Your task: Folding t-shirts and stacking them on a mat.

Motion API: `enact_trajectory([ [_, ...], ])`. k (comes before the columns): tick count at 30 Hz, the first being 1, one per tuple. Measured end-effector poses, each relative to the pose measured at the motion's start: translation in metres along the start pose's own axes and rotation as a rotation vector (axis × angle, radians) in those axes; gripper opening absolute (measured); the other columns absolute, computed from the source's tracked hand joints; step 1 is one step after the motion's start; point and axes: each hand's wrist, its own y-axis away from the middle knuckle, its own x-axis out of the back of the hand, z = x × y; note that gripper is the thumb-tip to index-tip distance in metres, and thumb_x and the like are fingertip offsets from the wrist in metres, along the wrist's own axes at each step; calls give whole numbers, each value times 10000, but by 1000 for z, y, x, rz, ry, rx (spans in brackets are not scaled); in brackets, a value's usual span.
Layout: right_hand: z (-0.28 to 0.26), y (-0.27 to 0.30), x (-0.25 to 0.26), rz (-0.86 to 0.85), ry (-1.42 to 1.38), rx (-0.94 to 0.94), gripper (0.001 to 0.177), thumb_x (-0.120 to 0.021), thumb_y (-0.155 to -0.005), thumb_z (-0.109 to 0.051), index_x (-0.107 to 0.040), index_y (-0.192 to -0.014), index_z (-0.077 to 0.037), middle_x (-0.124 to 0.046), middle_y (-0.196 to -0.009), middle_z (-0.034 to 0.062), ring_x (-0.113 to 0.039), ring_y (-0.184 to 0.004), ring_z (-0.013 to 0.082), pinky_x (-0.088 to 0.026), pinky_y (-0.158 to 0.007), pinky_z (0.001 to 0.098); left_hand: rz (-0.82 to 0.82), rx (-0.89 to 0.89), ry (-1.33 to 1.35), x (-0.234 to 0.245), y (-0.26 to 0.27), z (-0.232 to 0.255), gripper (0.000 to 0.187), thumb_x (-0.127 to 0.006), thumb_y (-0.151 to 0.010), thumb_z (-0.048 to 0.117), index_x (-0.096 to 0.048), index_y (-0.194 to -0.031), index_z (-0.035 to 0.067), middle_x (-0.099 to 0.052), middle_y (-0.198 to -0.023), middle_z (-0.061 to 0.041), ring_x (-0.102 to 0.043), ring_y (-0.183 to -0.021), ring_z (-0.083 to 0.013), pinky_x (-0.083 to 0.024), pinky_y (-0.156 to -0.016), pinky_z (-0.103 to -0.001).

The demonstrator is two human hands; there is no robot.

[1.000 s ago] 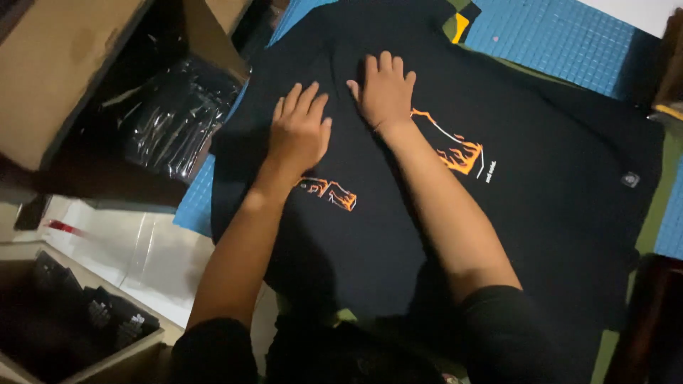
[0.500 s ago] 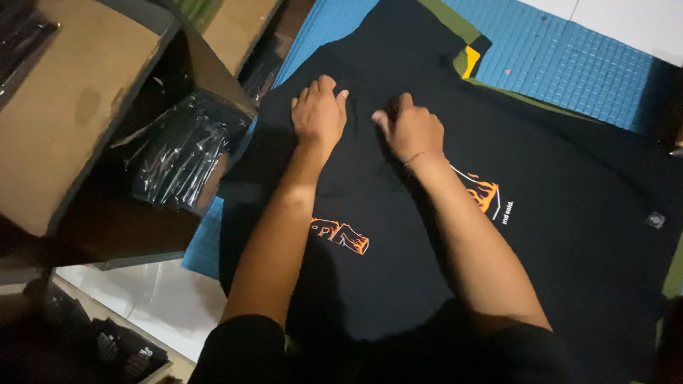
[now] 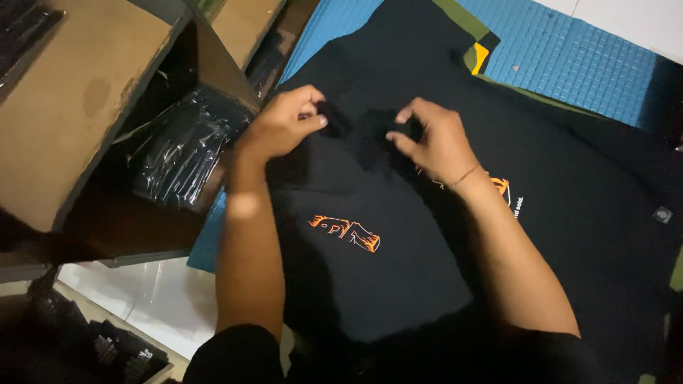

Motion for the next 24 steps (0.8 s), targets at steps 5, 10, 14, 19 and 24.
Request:
enact_trajectory([
  [5, -40, 18, -1, -140, 119, 348, 168, -774, -859, -123, -636, -947, -82, -660, -857, 133, -685, -890, 366, -556, -810, 466, -223, 321, -33, 22, 27, 54, 197, -621, -952, 63, -704, -1099, 166, -800, -1059, -49, -737, -1030, -204, -479, -996, -370],
  [10, -45, 41, -20, -173, 135, 433, 135, -738, -880, -170, -620, -908, -109, -621, -829, 79, -658, -869, 325, -535, -781, 432, -218, 308, -125, 40, 39, 48, 206, -581, -946, 52, -733, -1061, 129, -801, -1017, -39, -713, -1014, -187, -490, -974, -375],
  [14, -47, 58, -39, -165, 76, 446, 115, -689, -930, -195, -629, -893, -105, -611, -807, 84, -648, -844, 318, -526, -748, 423, -206, 302, -161, 38, 39, 42, 196, -587, -929, 60, -769, -971, 122, -814, -909, -49, -749, -947, -189, -483, -940, -351],
  [19, -41, 85, -71, -151, 142, 485, 135, -704, -917, -215, -639, -881, -103, -577, -762, 44, -612, -773, 256, -467, -698, 369, -137, 377, -313, 30, 18, -2, 279, -554, -934, 304, -734, -991, 98, -761, -752, -61, -754, -771, -206, -550, -743, -365],
  [24, -42, 99, -61, -129, 113, 555, 320, -727, -952, -359, -618, -839, -81, -527, -758, 59, -572, -767, 264, -435, -701, 371, -143, 485, -688, 12, 1, -6, 537, -638, -867, 672, -798, -1000, 176, -788, -944, -106, -744, -994, -307, -576, -818, -457],
])
